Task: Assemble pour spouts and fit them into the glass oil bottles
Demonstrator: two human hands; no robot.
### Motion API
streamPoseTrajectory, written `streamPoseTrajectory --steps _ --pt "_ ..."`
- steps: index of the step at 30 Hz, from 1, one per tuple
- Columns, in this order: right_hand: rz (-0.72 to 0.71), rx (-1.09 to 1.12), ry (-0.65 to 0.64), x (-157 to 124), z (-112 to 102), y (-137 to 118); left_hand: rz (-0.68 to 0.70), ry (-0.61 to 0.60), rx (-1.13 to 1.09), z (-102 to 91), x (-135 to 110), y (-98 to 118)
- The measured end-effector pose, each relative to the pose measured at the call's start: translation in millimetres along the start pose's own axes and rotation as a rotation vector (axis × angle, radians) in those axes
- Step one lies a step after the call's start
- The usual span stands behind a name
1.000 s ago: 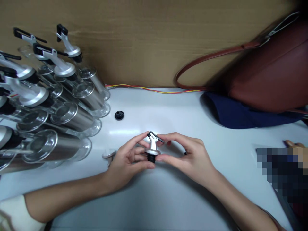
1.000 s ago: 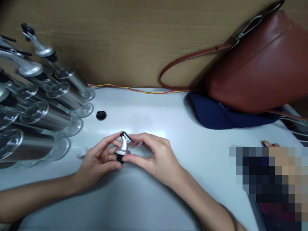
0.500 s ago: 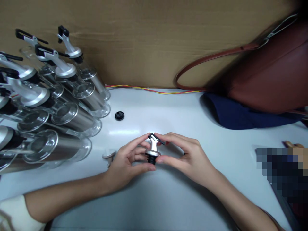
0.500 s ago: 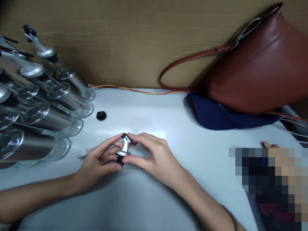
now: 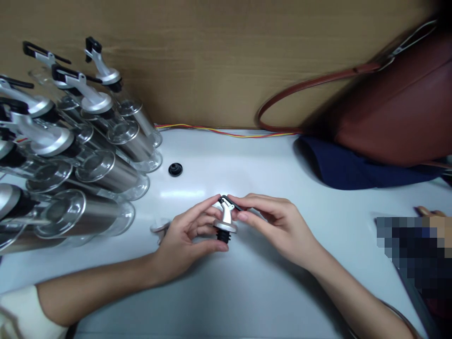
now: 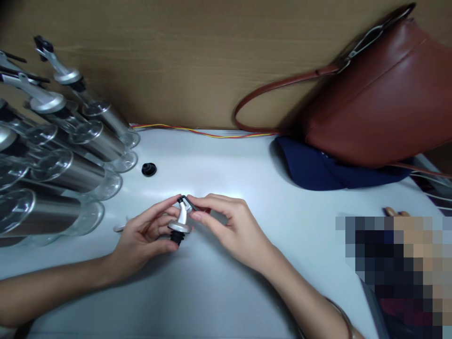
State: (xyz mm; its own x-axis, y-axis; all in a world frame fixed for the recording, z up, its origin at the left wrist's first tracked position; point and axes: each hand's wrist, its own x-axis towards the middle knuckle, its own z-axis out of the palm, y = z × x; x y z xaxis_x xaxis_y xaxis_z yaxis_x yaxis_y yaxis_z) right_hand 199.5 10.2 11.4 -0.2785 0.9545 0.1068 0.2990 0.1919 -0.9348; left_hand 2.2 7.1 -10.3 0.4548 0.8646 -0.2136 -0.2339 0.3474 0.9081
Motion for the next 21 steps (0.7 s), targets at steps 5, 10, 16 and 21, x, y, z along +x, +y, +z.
streamPoseTrajectory --steps 5,10,16,21 --pt "-0.078 -0.082 0.014 -0.6 -0.6 0.0 0.048 -0.021 0.016 -0.1 -1.4 -0.7" --pt "-0.160 -0.086 -0.033 -1.1 -2.3 0.0 0.079 -0.060 0.021 0.2 -2.5 -2.5" --pt "-0.184 -0.069 -0.025 -2.3 0.3 5.1 0.001 -0.011 -0.020 0.3 0.0 -4.1" --pt "-0.119 -0.032 -0.012 -2.4 1.1 3.0 -0.047 0.048 -0.039 0.0 1.6 -3.5"
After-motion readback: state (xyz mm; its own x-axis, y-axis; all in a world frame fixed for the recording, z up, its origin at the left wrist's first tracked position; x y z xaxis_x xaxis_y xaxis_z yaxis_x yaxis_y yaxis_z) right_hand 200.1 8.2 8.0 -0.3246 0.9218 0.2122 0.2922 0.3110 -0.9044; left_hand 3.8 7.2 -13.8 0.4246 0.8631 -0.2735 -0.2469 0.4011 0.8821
